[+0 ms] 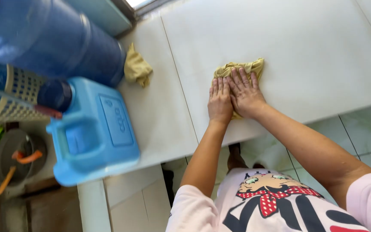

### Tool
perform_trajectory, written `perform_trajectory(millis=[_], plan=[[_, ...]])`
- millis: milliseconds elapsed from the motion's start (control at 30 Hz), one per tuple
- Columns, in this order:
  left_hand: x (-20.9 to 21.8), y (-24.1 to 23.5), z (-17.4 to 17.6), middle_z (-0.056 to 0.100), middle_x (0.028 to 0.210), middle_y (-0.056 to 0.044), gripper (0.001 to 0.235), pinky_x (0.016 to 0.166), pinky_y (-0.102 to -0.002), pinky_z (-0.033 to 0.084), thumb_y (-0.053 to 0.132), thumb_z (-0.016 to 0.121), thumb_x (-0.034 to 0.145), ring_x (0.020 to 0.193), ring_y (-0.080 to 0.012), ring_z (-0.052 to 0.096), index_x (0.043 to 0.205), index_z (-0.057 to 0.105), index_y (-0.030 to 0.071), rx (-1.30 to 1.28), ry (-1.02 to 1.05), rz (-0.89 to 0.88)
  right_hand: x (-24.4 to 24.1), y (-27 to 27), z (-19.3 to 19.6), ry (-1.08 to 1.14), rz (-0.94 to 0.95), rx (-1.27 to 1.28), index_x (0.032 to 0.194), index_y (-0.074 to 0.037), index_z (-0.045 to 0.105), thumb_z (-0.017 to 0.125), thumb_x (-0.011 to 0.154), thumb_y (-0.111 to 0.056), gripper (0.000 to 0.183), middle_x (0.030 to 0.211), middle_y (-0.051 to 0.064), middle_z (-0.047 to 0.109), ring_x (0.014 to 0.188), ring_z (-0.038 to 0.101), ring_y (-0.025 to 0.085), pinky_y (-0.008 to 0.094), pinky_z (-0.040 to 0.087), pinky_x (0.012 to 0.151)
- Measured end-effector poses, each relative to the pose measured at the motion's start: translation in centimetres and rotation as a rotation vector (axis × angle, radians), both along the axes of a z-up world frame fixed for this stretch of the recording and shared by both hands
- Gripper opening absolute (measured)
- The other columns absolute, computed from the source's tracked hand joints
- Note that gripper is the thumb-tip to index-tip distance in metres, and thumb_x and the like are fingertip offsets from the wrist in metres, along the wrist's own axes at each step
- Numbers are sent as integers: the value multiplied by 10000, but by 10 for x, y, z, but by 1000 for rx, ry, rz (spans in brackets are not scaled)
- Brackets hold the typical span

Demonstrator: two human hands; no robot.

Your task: Wiping a countertop clean using a yellow cloth in a facility environment.

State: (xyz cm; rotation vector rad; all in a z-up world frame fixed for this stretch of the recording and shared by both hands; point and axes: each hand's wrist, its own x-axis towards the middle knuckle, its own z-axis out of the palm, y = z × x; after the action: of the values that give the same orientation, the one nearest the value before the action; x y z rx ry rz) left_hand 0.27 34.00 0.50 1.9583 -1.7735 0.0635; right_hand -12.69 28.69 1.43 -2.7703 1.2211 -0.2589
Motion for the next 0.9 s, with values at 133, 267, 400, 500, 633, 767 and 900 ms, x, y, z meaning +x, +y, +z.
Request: perform_trajectory(millis=[133, 267, 400, 500, 633, 767, 900], plan=[[-23, 114, 13, 469, 1591, -207, 575, 1242, -451, 323, 99, 517, 961, 1522, -338, 395, 1526, 463, 11, 1, -5, -14, -29, 110, 16, 89, 58, -54, 1648, -74, 148, 297, 1035, -413, 716, 1738, 175, -8, 1596, -93, 357, 569, -107, 1235], [-34, 174, 11, 488, 1562, -217, 586, 1233, -452, 327, 97, 527, 952, 1512, -339, 408, 1523, 461, -18, 101, -66, -26, -35, 165, 17, 23, 112, 7, 1614, -30, 150, 343, 984, -405, 758, 1706, 202, -2, 1571, -95, 387, 597, -120, 1210], [-38, 162, 9, 486, 1550, -251, 524, 1227, -460, 328, 116, 519, 992, 1494, -351, 418, 1493, 481, -34, 158, -69, 61, -25, 165, 49, 263, 102, 87, 1632, -30, 98, 391, 962, -394, 816, 1705, 217, -49, 1546, -155, 413, 626, -144, 1170], [-34, 143, 14, 492, 1532, -267, 544, 1214, -469, 328, 126, 516, 951, 1466, -380, 431, 1461, 488, -62, 202, -172, 90, -23, 144, 28, 316, 153, 73, 1644, -8, 83, 420, 931, -379, 871, 1702, 254, -61, 1533, -174, 444, 646, -150, 1146], [1, 115, 4, 494, 1533, -270, 541, 1238, -477, 324, 93, 505, 955, 1480, -387, 433, 1474, 488, -59, 150, -87, 11, 2, 105, 11, 140, 184, 143, 1629, 12, 110, 409, 944, -372, 841, 1702, 260, -41, 1548, -164, 443, 667, -143, 1159], [54, 36, -14, 484, 1565, -213, 542, 1263, -473, 315, 79, 474, 977, 1515, -348, 411, 1513, 472, -2, 90, -18, 40, 48, 34, 3, -64, 196, 151, 1666, 53, 129, 350, 1016, -355, 798, 1740, 276, -31, 1585, -145, 465, 716, -124, 1186], [123, -57, -38, 466, 1605, -117, 537, 1272, -459, 309, 84, 455, 998, 1539, -326, 363, 1534, 461, 65, 139, -77, 14, 108, -42, -1, -145, 166, 179, 1664, 76, 156, 330, 1055, -367, 772, 1739, 303, 21, 1583, -78, 494, 757, -95, 1170]])
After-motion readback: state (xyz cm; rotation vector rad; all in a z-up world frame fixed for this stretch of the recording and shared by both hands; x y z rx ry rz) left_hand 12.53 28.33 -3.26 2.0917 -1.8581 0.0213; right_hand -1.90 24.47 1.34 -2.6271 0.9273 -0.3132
